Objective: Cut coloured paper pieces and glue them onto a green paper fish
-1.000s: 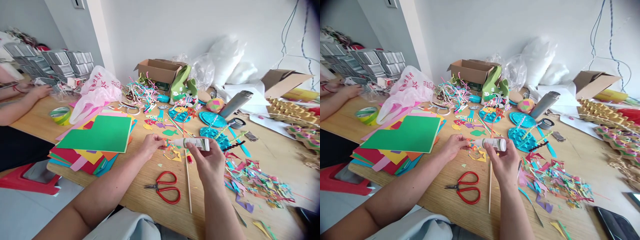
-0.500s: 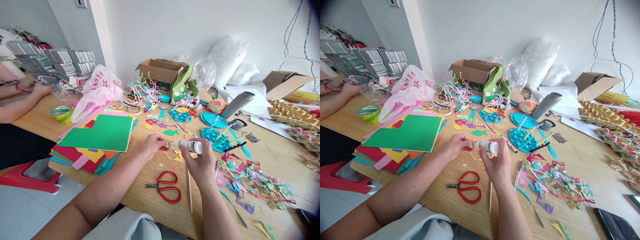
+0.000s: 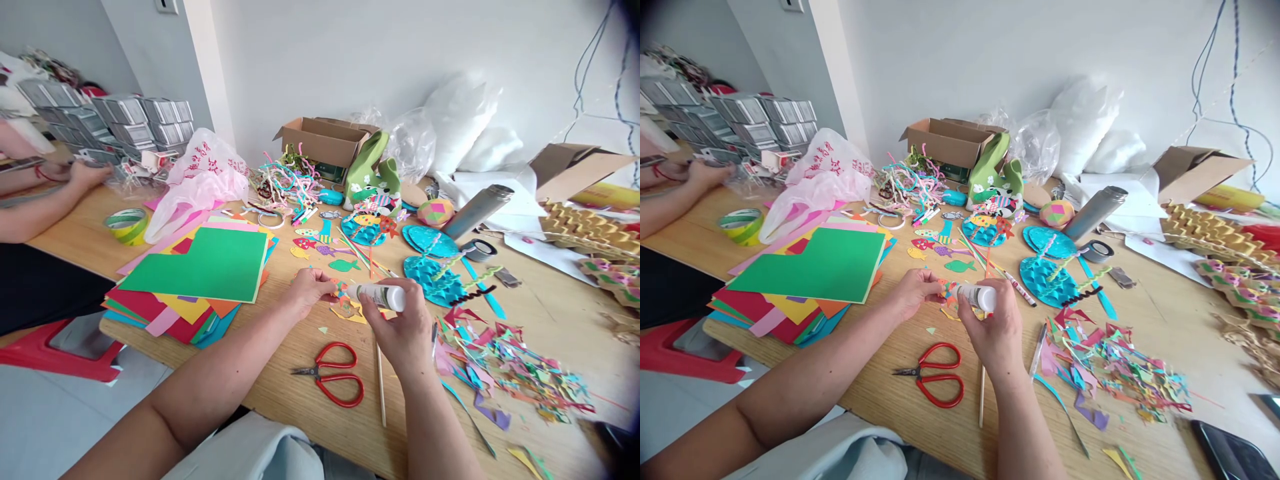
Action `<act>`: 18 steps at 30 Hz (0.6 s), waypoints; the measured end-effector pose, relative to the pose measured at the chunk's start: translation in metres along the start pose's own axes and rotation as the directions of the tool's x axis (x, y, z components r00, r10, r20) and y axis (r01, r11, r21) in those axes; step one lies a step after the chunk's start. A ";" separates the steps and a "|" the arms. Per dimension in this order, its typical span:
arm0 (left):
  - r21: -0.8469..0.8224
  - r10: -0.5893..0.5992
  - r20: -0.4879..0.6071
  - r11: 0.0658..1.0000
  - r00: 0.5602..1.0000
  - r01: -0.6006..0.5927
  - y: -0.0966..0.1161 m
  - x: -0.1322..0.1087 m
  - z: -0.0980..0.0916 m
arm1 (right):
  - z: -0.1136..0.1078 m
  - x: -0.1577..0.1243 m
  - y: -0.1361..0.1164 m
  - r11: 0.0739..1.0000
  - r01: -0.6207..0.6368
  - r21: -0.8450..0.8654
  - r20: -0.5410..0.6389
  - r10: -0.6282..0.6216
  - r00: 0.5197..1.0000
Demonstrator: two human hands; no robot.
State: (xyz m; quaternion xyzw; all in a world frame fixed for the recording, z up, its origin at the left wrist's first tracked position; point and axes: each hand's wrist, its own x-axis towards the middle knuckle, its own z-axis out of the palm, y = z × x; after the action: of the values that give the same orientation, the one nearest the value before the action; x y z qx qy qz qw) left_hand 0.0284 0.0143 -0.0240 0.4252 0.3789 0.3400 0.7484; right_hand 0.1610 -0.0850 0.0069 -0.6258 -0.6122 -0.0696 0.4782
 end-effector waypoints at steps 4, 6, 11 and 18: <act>0.007 0.002 -0.010 1.000 1.000 -0.002 0.000 -0.001 0.001 | 0.000 0.000 0.000 1.000 0.010 -0.007 -0.005 -0.010 1.000; 0.007 0.001 -0.013 1.000 1.000 -0.001 0.001 -0.001 0.001 | 0.000 0.000 0.000 1.000 0.008 -0.005 0.006 -0.008 1.000; 0.018 -0.007 -0.020 1.000 1.000 0.007 0.001 0.000 0.002 | 0.000 0.000 0.000 1.000 0.006 -0.016 -0.002 -0.006 1.000; 0.011 -0.003 -0.016 1.000 1.000 0.003 0.000 -0.002 0.002 | -0.001 0.000 -0.002 0.999 -0.009 -0.037 -0.004 0.009 1.000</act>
State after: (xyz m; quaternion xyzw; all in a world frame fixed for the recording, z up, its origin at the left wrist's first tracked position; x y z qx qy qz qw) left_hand 0.0297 0.0120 -0.0227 0.4261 0.3874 0.3402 0.7434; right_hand 0.1599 -0.0856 0.0083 -0.6373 -0.6070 -0.0797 0.4681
